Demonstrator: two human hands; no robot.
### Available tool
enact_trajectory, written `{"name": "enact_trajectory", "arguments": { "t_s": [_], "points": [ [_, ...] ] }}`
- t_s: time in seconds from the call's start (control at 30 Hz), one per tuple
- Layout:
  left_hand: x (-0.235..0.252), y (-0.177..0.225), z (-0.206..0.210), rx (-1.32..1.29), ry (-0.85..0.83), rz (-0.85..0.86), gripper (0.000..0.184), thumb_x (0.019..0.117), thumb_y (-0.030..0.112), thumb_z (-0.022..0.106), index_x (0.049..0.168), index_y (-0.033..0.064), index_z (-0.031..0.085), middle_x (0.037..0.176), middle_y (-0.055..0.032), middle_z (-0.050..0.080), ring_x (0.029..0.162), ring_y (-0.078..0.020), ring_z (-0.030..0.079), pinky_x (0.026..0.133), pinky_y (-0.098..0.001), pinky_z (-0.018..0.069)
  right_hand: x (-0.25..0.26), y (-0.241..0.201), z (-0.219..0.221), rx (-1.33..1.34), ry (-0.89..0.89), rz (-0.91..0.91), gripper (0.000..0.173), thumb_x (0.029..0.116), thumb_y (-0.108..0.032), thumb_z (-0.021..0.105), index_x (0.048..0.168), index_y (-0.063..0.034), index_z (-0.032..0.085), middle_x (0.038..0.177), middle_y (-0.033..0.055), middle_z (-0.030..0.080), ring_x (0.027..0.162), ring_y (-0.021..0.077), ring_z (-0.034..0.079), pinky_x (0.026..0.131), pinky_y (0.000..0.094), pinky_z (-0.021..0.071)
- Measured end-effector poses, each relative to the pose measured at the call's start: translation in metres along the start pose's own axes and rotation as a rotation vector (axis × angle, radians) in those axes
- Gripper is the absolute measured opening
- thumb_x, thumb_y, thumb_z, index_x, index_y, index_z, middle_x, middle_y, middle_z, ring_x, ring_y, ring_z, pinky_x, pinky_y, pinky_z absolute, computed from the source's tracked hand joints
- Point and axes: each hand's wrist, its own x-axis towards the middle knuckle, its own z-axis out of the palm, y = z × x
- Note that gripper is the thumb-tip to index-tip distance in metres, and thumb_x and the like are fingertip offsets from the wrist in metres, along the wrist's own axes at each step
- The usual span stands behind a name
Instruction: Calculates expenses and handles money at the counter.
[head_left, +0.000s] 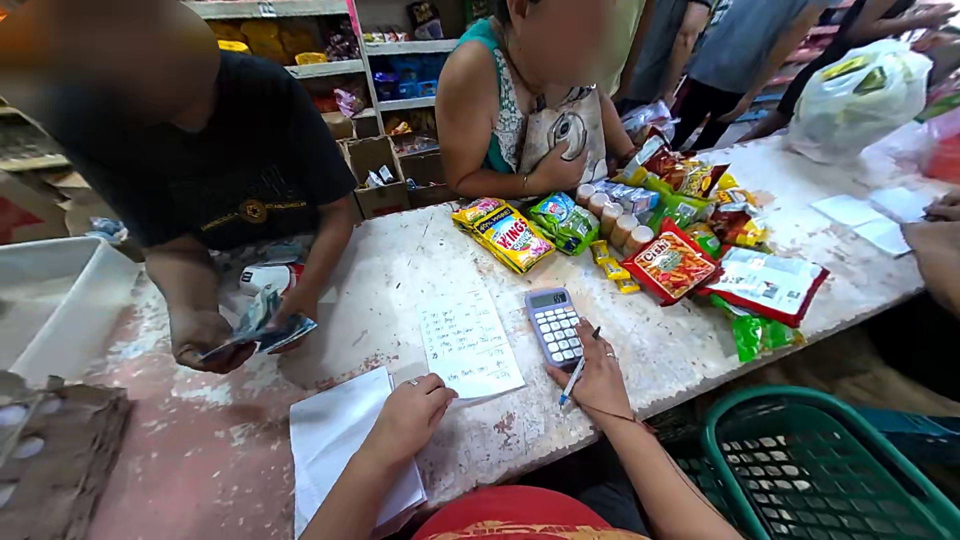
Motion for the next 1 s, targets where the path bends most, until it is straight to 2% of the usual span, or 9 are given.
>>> {"name": "enact_trajectory", "arguments": {
  "t_s": [0.2, 0.3, 0.37, 0.47, 0.57, 0.63, 0.7, 0.77, 1.0],
  "points": [
    [-0.026, 0.046, -0.022, 0.100, -0.279, -0.065, 0.022, 0.1009, 0.012, 0.056, 0.108, 0.0099, 0.076, 0.104, -0.0127, 0.072, 0.097, -0.0329, 0.071, 0.085, -0.0534, 0.0558, -0.001, 0.000, -0.001, -0.016, -0.007, -0.013, 0.096, 0.0819, -0.056, 0.078, 0.153, -0.0019, 0.044, 0.155, 0.0216, 0.048, 0.138, 0.0463, 0.049, 0.110, 0.0570, 0.0440],
    [-0.056, 0.052, -0.009, 0.149, -0.072, -0.012, 0.019, 0.0986, 0.022, 0.062, 0.107, 0.0153, 0.077, 0.106, -0.0079, 0.073, 0.103, -0.0304, 0.070, 0.084, -0.0522, 0.0575, -0.001, 0.000, 0.000, -0.018, -0.014, -0.019, 0.094, 0.0828, -0.055, 0.078, 0.154, -0.0032, 0.044, 0.157, 0.0202, 0.046, 0.139, 0.0461, 0.047, 0.111, 0.0569, 0.0433],
    [-0.073, 0.057, 0.003, 0.194, 0.037, -0.045, 0.029, 0.0980, 0.037, 0.060, 0.116, 0.0205, 0.076, 0.122, -0.0073, 0.071, 0.119, -0.0335, 0.065, 0.092, -0.0586, 0.0537, -0.001, 0.000, -0.001, -0.008, -0.008, -0.029, 0.095, 0.0824, -0.055, 0.078, 0.154, -0.0024, 0.044, 0.157, 0.0212, 0.045, 0.139, 0.0470, 0.047, 0.110, 0.0585, 0.0433],
    [-0.091, 0.064, 0.021, 0.242, 0.113, -0.109, 0.051, 0.0958, 0.058, 0.054, 0.132, 0.0246, 0.068, 0.141, -0.0083, 0.063, 0.134, -0.0385, 0.055, 0.100, -0.0661, 0.0454, -0.002, 0.004, 0.000, 0.021, 0.013, -0.047, 0.098, 0.0810, -0.057, 0.078, 0.153, -0.0011, 0.043, 0.156, 0.0220, 0.046, 0.139, 0.0476, 0.047, 0.109, 0.0615, 0.0429],
    [-0.101, 0.062, 0.030, 0.287, 0.150, -0.133, 0.063, 0.0956, 0.069, 0.044, 0.138, 0.0260, 0.063, 0.147, -0.0068, 0.059, 0.140, -0.0369, 0.050, 0.106, -0.0642, 0.0419, 0.000, 0.002, 0.000, 0.000, 0.005, -0.011, 0.097, 0.0836, -0.055, 0.077, 0.155, -0.0013, 0.040, 0.155, 0.0242, 0.047, 0.136, 0.0488, 0.051, 0.107, 0.0627, 0.0437],
    [-0.103, 0.062, 0.033, 0.338, 0.149, -0.120, 0.070, 0.0906, 0.072, 0.049, 0.141, 0.0249, 0.061, 0.150, -0.0049, 0.057, 0.142, -0.0345, 0.048, 0.107, -0.0624, 0.0407, 0.002, -0.002, 0.001, -0.051, -0.011, 0.003, 0.095, 0.0854, -0.053, 0.076, 0.156, -0.0014, 0.039, 0.153, 0.0257, 0.048, 0.132, 0.0502, 0.053, 0.105, 0.0628, 0.0455],
    [-0.104, 0.061, 0.037, 0.440, 0.135, -0.088, 0.069, 0.0851, 0.063, 0.063, 0.142, 0.0242, 0.060, 0.151, -0.0012, 0.055, 0.142, -0.0310, 0.048, 0.106, -0.0620, 0.0402, 0.008, -0.013, 0.004, -0.072, -0.033, 0.016, 0.093, 0.0855, -0.048, 0.077, 0.156, -0.0014, 0.039, 0.150, 0.0272, 0.050, 0.133, 0.0511, 0.051, 0.105, 0.0628, 0.0445],
    [-0.104, 0.063, 0.042, 0.511, 0.126, -0.068, 0.063, 0.0820, 0.036, 0.074, 0.142, 0.0229, 0.061, 0.151, 0.0002, 0.055, 0.142, -0.0290, 0.049, 0.107, -0.0616, 0.0403, 0.010, -0.021, 0.008, -0.078, -0.042, 0.009, 0.091, 0.0840, -0.045, 0.077, 0.155, -0.0024, 0.041, 0.147, 0.0267, 0.053, 0.133, 0.0509, 0.051, 0.106, 0.0625, 0.0447],
    [-0.102, 0.059, 0.047, 0.592, 0.175, -0.064, 0.044, 0.0964, 0.016, 0.051, 0.137, 0.0255, 0.063, 0.145, 0.0036, 0.061, 0.135, -0.0205, 0.055, 0.103, -0.0494, 0.0433, -0.012, -0.047, -0.007, 0.019, -0.117, -0.013, 0.098, 0.0796, -0.058, 0.078, 0.153, -0.0024, 0.045, 0.138, 0.0246, 0.061, 0.128, 0.0461, 0.057, 0.106, 0.0584, 0.0470]
  ]
}}
